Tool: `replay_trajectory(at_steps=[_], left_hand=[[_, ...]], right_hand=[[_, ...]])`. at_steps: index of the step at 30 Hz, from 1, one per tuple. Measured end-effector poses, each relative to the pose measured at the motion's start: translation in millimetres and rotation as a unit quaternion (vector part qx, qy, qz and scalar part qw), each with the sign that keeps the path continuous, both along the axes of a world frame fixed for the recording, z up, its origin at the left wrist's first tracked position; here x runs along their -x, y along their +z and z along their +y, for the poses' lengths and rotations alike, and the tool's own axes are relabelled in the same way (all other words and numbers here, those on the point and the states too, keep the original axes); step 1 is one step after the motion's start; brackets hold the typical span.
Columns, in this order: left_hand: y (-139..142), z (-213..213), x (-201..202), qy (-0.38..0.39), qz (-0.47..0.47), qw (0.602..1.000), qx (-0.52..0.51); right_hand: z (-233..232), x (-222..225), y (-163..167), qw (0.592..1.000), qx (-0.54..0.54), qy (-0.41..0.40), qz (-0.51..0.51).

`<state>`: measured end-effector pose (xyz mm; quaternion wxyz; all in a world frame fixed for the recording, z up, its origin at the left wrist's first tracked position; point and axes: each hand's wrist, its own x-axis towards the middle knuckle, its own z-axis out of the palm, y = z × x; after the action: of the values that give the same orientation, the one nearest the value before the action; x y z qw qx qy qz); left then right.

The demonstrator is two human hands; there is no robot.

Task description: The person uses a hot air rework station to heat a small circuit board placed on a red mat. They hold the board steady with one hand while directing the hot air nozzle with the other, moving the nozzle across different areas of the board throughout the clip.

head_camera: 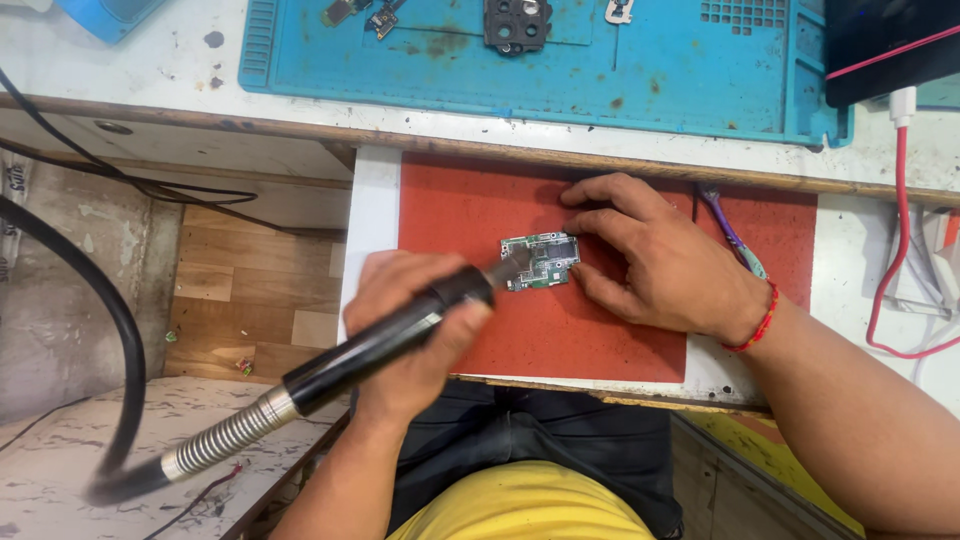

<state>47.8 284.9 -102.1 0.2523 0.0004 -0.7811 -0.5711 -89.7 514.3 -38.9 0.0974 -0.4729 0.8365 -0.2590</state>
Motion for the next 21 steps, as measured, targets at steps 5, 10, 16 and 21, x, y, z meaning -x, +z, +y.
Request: replay_trajectory(at_steps=[5,10,16,21], left_hand=[[-2.5,1.0,0.4,-0.032,0.022,0.999,0.015],[-1.7,0.4,-0.1,0.017,-0.023,0.999,-0.027],[-1.2,1.8,-0.3,0.019,-0.006,1.0,-0.015],[-1.4,0.5,0.4,-0.035,0.029,0.999,0.022]], right_hand=[[1.1,0.0,1.7,1.0,0.001,0.01,0.007],[-0.6,-2.5,0.8,1.0,-0.003,0.011,-0.001],[-3.0,-1.7,-1.6,1.0,0.013,0.02,0.013],[-2.5,-2.5,-1.7,1.0,0.009,0.009,0.017]])
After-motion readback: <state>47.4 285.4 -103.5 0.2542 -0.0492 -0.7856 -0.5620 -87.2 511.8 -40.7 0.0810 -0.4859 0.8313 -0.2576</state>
